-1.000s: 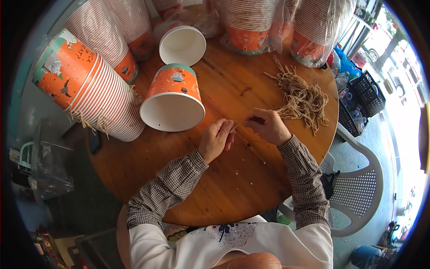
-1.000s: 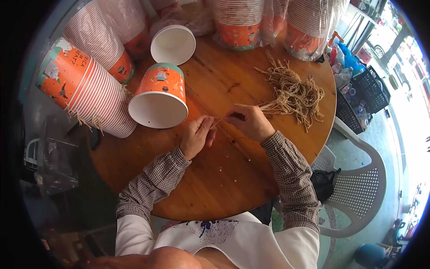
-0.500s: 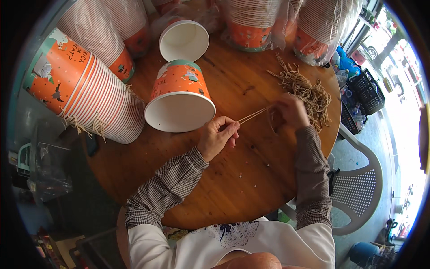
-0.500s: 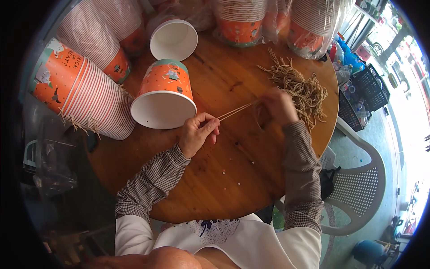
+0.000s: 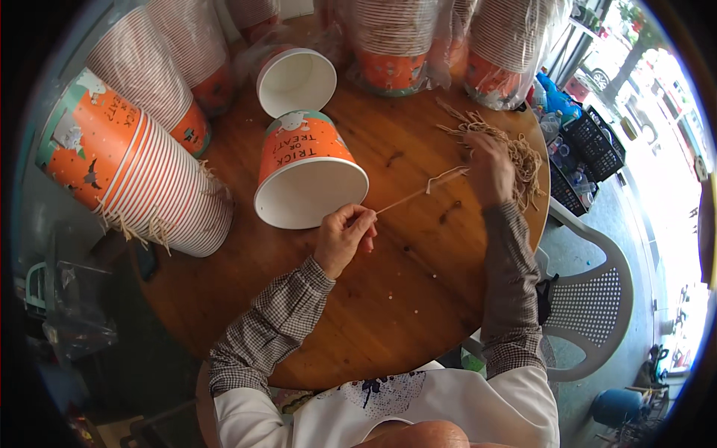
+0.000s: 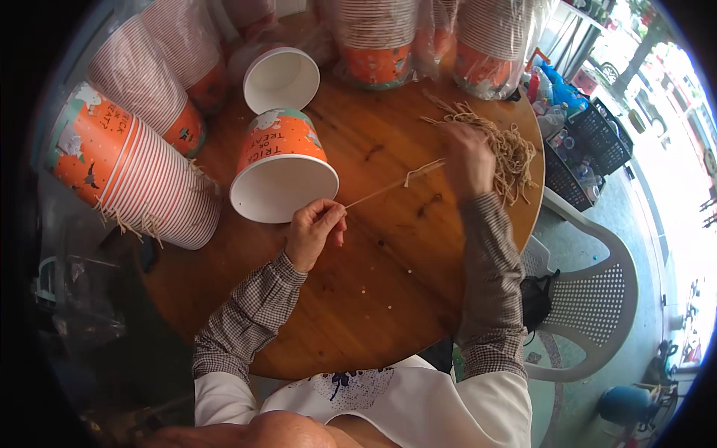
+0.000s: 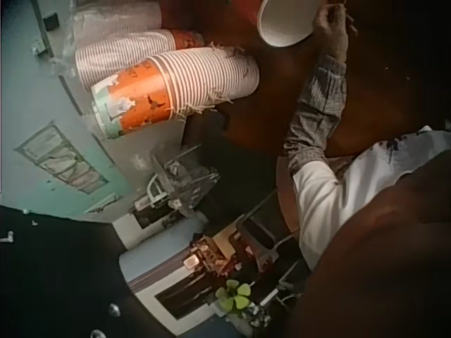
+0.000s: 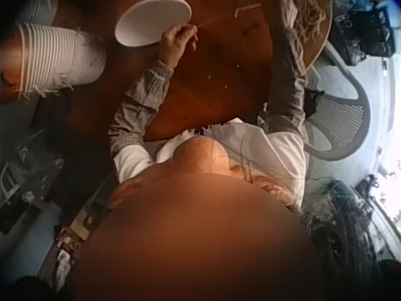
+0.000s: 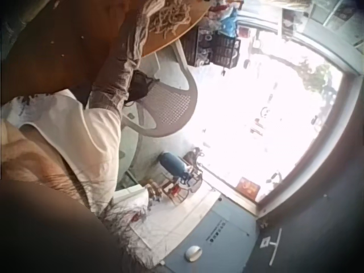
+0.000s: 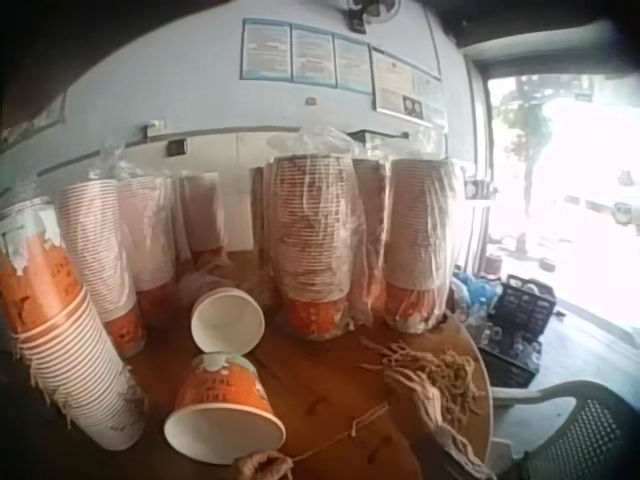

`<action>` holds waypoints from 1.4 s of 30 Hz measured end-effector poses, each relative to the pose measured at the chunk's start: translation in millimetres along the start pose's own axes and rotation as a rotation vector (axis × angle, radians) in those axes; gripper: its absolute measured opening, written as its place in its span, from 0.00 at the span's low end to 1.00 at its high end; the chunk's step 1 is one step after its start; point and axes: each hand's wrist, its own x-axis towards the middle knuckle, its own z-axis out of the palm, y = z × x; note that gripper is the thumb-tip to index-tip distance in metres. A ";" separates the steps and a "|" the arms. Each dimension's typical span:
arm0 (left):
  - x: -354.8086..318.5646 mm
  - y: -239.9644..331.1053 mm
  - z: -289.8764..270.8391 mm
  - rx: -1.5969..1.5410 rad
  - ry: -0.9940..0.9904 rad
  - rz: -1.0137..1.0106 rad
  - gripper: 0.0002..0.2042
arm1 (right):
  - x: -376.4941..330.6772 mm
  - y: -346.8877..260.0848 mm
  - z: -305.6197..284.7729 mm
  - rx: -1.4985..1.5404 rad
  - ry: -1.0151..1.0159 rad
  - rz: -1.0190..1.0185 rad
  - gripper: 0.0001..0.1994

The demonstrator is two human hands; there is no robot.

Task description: The recorder is attaching thin rope handles to paper buckets.

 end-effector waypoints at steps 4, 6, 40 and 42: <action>-2.6 -1.6 -7.7 0.019 -0.001 0.014 0.09 | -15.4 -116.9 -11.8 0.777 -0.622 0.151 0.11; -0.9 0.9 -0.5 0.031 -0.007 0.013 0.09 | -22.7 -126.7 -7.8 0.881 -0.667 0.155 0.12; -8.2 1.5 11.3 0.330 0.127 0.211 0.14 | -33.0 -114.5 0.5 0.844 -0.547 0.087 0.06; -10.4 -0.2 12.4 0.333 0.138 0.282 0.07 | -31.2 -117.3 -3.3 0.837 -0.548 0.091 0.07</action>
